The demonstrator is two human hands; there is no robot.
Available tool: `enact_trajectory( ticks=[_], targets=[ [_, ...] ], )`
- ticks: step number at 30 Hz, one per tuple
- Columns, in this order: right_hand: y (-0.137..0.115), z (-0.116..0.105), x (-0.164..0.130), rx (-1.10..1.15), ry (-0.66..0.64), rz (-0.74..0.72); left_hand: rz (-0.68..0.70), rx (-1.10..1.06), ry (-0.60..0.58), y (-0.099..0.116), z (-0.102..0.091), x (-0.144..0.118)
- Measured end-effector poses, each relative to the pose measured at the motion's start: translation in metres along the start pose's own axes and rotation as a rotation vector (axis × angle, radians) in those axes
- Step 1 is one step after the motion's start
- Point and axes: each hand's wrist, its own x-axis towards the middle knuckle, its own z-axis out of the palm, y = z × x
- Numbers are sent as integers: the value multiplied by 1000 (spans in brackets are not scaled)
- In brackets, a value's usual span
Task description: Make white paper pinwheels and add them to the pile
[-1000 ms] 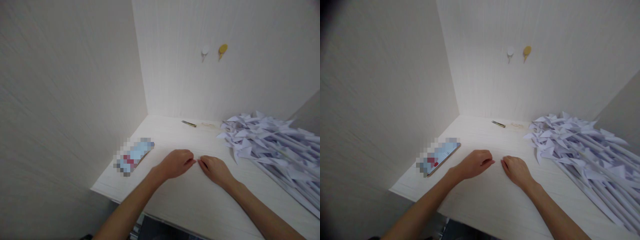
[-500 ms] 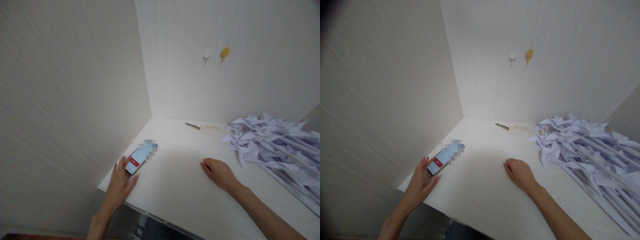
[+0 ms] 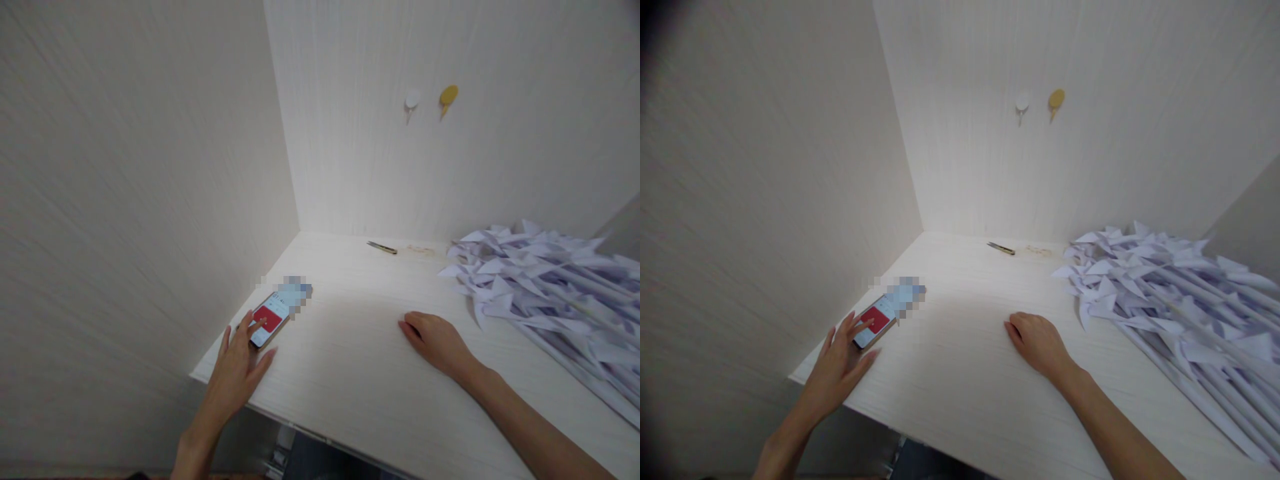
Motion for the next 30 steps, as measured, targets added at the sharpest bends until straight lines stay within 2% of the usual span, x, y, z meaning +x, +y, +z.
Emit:
enact_trajectory(
  ticks=[30],
  targets=[
    [-1,-4,0,5,-73,39,9,-28,-20,-2,1,1]
  ],
)
